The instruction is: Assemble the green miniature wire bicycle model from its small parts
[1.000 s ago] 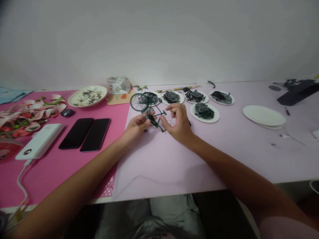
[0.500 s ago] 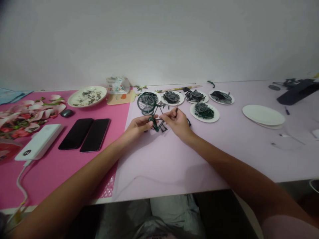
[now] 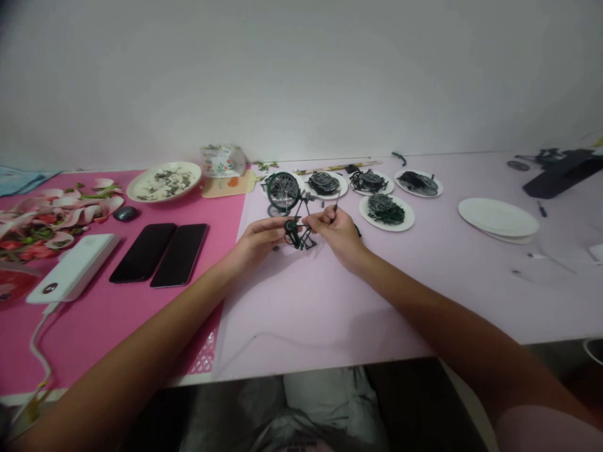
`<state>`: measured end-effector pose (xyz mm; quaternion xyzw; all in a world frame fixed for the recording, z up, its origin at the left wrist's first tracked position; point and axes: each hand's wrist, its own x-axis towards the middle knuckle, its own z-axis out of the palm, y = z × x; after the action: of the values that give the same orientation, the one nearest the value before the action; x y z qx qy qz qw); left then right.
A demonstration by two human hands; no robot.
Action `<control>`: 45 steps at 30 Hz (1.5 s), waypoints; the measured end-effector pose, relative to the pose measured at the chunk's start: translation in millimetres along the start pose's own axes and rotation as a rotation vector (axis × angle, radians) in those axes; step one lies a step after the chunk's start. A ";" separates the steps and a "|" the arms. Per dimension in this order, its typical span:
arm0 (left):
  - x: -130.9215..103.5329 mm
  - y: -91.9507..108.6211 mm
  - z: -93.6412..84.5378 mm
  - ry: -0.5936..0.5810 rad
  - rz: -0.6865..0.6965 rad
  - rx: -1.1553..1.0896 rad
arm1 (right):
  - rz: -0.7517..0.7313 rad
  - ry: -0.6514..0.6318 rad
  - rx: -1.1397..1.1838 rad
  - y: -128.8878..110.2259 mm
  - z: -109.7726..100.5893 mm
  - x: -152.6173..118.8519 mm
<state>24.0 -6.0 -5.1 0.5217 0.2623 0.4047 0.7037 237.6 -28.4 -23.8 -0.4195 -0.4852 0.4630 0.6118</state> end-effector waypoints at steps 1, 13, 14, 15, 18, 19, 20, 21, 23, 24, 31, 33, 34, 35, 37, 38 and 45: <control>0.4 -1.0 -0.6 0.003 0.004 0.012 | -0.003 -0.005 -0.001 -0.1 -0.1 0.1; -0.1 -5.2 -2.7 -0.011 0.043 0.061 | 0.072 0.014 0.063 -0.7 0.5 -1.5; -0.1 -4.8 -2.5 -0.025 0.047 0.052 | 0.071 0.019 0.068 -0.3 0.6 -1.3; -0.1 -4.2 -2.3 -0.037 0.048 0.044 | 0.066 0.024 0.065 0.0 0.4 -0.9; -0.2 -1.6 -2.0 -0.024 0.036 0.015 | 0.045 0.039 0.058 0.7 -1.4 1.0; -0.2 -0.6 -2.1 -0.010 0.027 0.005 | 0.045 0.044 0.064 1.0 -2.4 1.9; -0.2 0.3 -2.5 0.007 0.021 -0.001 | 0.046 0.051 0.071 1.3 -3.5 2.8; -0.3 1.1 -3.0 0.024 0.017 0.001 | 0.046 0.057 0.076 1.7 -4.6 3.8; -0.4 2.2 -4.2 0.051 0.017 0.023 | 0.030 0.065 0.064 2.8 -6.6 5.6; -0.4 2.7 -4.7 0.063 0.018 0.037 | 0.016 0.065 0.053 3.4 -7.2 6.4; 0.3 5.2 -3.9 0.159 0.022 0.109 | -0.023 0.101 0.090 5.5 -6.7 7.2; -0.2 7.7 -3.0 0.247 0.066 0.197 | -0.024 0.112 0.085 6.0 -6.8 7.3; -0.9 10.0 -2.6 0.297 0.098 0.252 | -0.023 0.121 0.083 6.4 -7.0 7.6; -2.0 13.2 -2.0 0.339 0.133 0.306 | -0.024 0.129 0.082 6.9 -7.3 7.9; -5.6 22.5 0.0 0.371 0.190 0.377 | -0.030 0.141 0.081 8.0 -8.0 8.7; -8.2 28.6 2.0 0.367 0.219 0.397 | -0.034 0.142 0.077 8.4 -8.2 9.0; -47.0 79.7 45.6 0.039 0.229 0.409 | -0.006 0.152 0.077 2.9 -4.2 5.6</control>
<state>11.4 -59.2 82.3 0.6720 0.2916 0.4302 0.5275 241.8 -22.6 -26.3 -0.4283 -0.4205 0.4461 0.6639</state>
